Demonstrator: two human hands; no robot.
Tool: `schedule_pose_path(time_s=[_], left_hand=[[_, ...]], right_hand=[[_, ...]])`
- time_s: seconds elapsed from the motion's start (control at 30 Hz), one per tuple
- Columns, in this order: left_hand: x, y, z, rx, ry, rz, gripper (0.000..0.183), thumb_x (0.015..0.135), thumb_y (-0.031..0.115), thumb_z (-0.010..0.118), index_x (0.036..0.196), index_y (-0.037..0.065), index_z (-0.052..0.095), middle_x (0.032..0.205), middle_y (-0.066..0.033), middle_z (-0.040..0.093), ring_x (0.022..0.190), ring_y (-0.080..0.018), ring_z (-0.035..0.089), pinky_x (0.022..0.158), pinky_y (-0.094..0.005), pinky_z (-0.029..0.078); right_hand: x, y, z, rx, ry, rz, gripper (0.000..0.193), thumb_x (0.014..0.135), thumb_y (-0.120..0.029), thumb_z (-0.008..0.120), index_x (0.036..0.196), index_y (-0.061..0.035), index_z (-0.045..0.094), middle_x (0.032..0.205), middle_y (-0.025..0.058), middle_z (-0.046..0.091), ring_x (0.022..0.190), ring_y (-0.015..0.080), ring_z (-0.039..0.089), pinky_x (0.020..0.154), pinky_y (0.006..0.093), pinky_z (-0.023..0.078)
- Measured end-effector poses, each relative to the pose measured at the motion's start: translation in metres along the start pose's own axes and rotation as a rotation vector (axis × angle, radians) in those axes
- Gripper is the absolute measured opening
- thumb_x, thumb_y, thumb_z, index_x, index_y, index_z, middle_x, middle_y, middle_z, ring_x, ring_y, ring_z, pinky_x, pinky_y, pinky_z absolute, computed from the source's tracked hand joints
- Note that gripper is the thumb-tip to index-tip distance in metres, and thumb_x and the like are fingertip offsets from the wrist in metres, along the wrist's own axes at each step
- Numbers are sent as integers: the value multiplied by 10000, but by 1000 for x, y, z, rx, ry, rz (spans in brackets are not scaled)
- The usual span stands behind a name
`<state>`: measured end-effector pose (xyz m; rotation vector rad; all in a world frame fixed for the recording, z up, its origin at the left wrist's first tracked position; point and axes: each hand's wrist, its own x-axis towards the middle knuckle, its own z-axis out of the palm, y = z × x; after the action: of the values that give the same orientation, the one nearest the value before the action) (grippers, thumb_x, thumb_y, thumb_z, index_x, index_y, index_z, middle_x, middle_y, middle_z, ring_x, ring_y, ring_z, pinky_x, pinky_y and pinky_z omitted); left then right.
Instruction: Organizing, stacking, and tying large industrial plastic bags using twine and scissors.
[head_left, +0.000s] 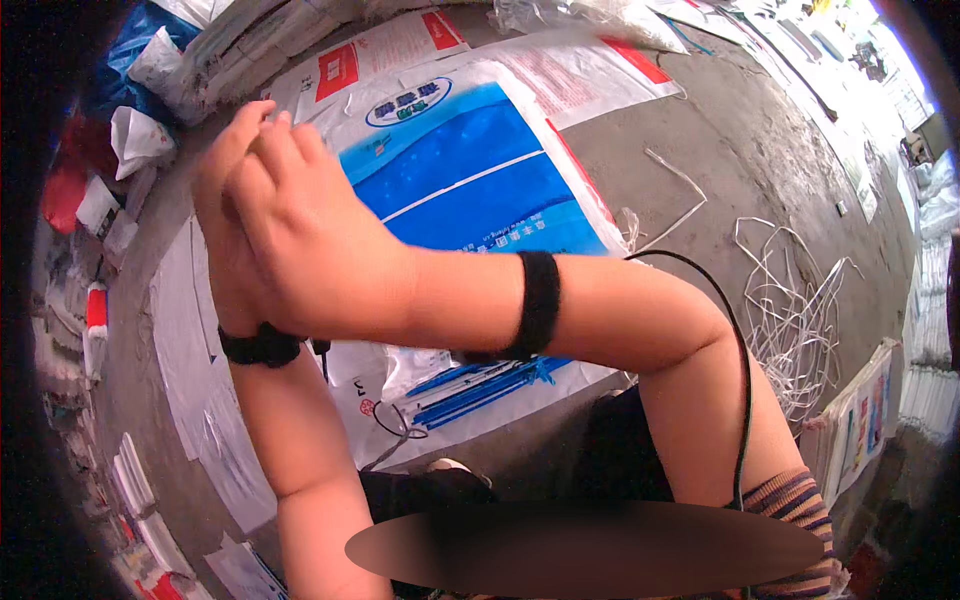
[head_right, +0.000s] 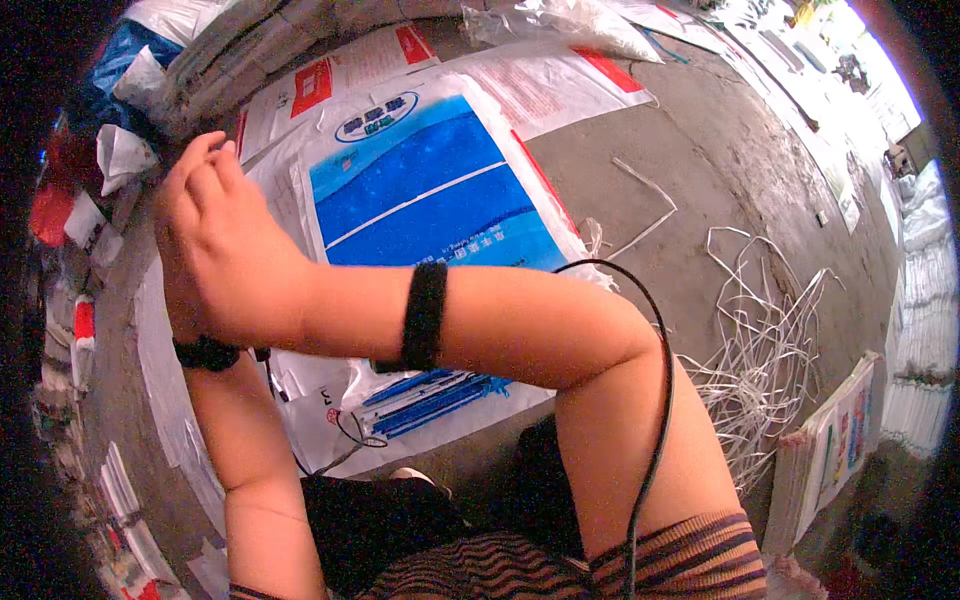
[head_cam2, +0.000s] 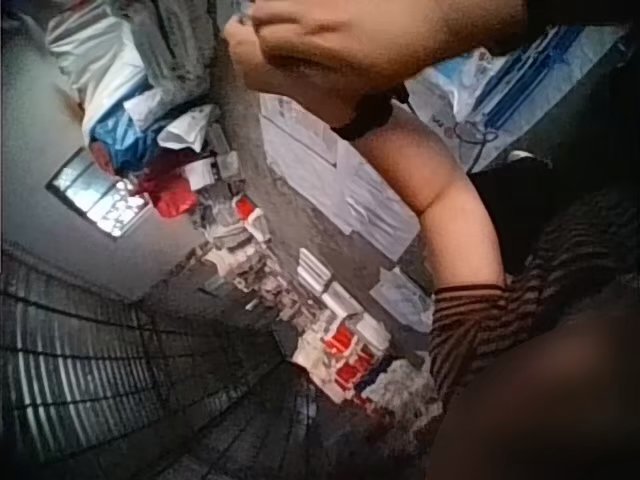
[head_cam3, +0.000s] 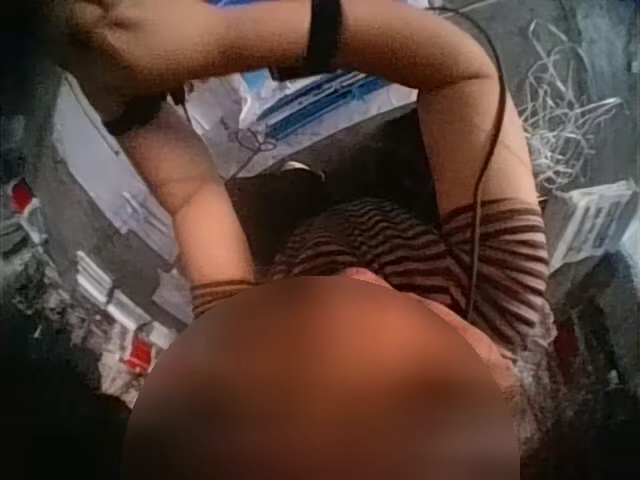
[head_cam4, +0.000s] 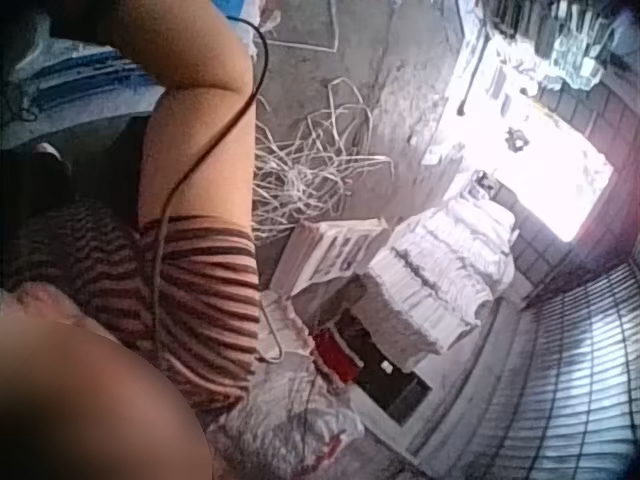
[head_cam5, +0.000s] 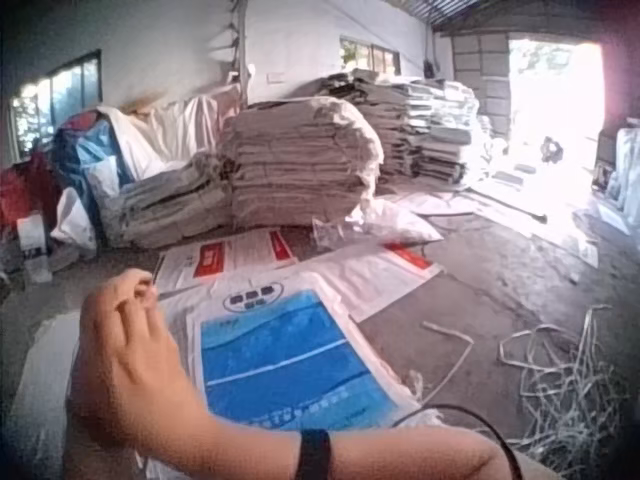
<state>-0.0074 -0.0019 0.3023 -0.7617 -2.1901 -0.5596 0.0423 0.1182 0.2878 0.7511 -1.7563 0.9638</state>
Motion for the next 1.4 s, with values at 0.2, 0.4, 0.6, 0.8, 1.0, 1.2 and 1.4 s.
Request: schedule_pose_path(time_s=[0.2, 0.4, 0.6, 0.8, 1.0, 1.2, 1.4], left_hand=[[7, -1, 4, 199, -248, -325, 366, 918, 324, 575, 1207, 100, 599, 1175, -147, 667, 1089, -334, 630, 903, -412, 487], [0, -3, 3, -12, 39, 138, 381, 918, 307, 571, 1217, 74, 613, 1202, -143, 659, 1122, -330, 615, 934, -403, 478], [-15, -3, 5, -256, -3, 93, 379, 968, 275, 548, 1215, -9, 598, 1263, -162, 622, 1143, -305, 615, 985, -413, 460], [-13, 0, 7, -12, -44, 152, 332, 962, 225, 553, 1188, -11, 611, 1209, -160, 647, 1139, -314, 607, 975, -392, 451], [-32, -30, 6, -512, -9, -108, 312, 886, 258, 621, 1120, 54, 658, 1015, -161, 699, 968, -320, 663, 846, -391, 513], [-79, -122, -5, 103, -751, -519, 348, 878, 336, 665, 1045, 31, 684, 946, -149, 705, 861, -237, 667, 777, -361, 509], [-317, -152, -12, -109, -1319, -802, 353, 876, 383, 654, 979, 50, 713, 953, -147, 727, 819, -269, 689, 739, -421, 529]], right_hand=[[-15, -8, -1, -54, -69, -78, 370, 674, -142, 657, 943, 98, 576, 958, 300, 519, 964, 481, 475, 925, 543, 410], [-12, -11, -8, 50, -125, -37, 392, 661, -149, 674, 960, 86, 580, 951, 249, 519, 954, 457, 469, 873, 524, 409], [-7, 8, -4, 21, -29, -90, 323, 665, -118, 657, 926, 59, 586, 945, 226, 526, 937, 435, 478, 851, 500, 415], [-13, -4, -6, 28, -133, 35, 232, 720, -75, 656, 908, 29, 570, 942, 215, 539, 934, 408, 489, 850, 447, 431], [-7, 20, -4, 241, -232, 95, 220, 747, -38, 676, 958, -32, 617, 937, 155, 631, 860, 338, 646, 802, 412, 536], [-29, 108, -60, 57, -818, 347, 248, 931, -259, 587, 957, -19, 648, 839, 198, 659, 754, 339, 649, 705, 430, 500], [-164, 221, -161, -169, -1367, 554, 247, 947, -238, 576, 933, 2, 632, 896, 222, 666, 829, 377, 656, 724, 454, 501]])
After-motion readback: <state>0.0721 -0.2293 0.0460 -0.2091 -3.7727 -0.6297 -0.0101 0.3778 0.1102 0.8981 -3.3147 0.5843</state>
